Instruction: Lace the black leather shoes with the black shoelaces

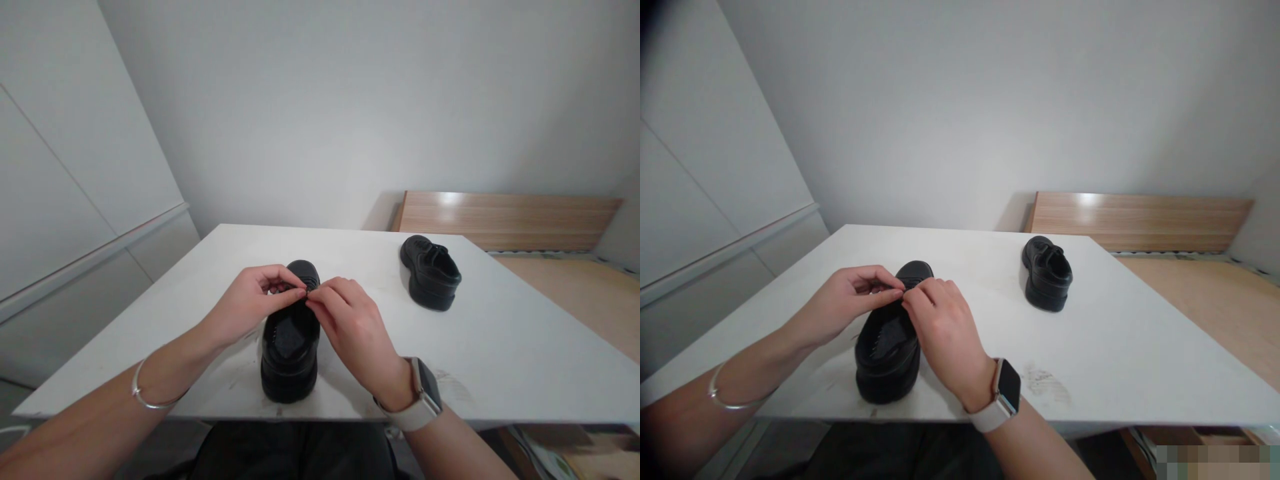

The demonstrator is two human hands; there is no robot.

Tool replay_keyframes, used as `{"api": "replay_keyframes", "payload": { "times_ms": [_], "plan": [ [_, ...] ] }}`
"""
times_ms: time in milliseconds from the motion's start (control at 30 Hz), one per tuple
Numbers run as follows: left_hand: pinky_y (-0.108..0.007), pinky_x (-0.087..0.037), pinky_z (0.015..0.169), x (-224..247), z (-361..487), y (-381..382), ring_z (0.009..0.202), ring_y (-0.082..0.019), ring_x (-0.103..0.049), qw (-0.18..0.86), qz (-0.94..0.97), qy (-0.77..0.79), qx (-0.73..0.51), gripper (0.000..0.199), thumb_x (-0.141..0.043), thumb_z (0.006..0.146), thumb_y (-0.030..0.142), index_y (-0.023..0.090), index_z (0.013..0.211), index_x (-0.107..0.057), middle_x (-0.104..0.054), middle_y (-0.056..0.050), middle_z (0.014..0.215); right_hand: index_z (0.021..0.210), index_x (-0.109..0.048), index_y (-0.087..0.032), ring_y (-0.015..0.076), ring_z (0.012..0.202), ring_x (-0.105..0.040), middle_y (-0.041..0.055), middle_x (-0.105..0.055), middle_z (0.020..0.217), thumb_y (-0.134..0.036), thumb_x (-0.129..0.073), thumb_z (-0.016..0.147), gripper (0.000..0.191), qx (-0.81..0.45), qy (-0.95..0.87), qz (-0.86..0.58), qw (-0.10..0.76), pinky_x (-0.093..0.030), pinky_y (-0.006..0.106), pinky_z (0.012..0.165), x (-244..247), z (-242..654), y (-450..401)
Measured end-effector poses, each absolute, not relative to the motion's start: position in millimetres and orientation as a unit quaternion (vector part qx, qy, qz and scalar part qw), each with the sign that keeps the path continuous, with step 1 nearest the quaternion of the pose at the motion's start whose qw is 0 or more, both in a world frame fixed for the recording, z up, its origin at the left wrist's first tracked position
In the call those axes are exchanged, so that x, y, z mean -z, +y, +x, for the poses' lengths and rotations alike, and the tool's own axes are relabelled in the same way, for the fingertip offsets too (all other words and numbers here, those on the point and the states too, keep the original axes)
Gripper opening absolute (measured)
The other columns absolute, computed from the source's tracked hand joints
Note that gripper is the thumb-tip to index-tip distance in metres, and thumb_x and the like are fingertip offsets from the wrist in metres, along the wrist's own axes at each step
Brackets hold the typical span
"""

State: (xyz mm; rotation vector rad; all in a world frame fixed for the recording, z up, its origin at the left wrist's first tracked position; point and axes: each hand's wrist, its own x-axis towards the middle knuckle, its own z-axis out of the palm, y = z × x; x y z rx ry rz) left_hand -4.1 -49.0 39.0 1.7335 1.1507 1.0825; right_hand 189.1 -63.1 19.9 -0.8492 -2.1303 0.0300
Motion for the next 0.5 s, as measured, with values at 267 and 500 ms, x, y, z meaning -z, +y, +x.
{"api": "replay_keyframes", "payload": {
  "times_ms": [267,500],
  "plan": [
    [-0.031,-0.045,0.076,-38,-6,-56,0.082,-0.017,-0.059,0.209,0.78,0.431,-0.402,0.004,-0.067,0.085,0.023,0.02,0.088,-0.067,-0.066,-0.002,0.086,0.099,-0.058,-0.018,0.0196,0.095,-0.057,0.0079,-0.062,0.101,-0.016,-0.047,0.099,0.011,-0.122,-0.828,-0.32,0.445,-0.048,0.036,0.086,-23,187,-59],
    [-0.031,-0.044,0.075,-33,2,-57,0.083,-0.018,-0.049,-0.029,0.857,0.327,-0.398,0.019,-0.053,0.089,0.005,0.019,0.077,-0.052,-0.058,-0.001,0.076,0.1,-0.06,-0.02,0.0161,0.09,-0.063,0.0044,-0.068,0.096,-0.013,-0.048,0.095,0.014,-0.227,-0.788,-0.32,0.475,-0.049,0.031,0.084,-20,178,-46]
  ]
}}
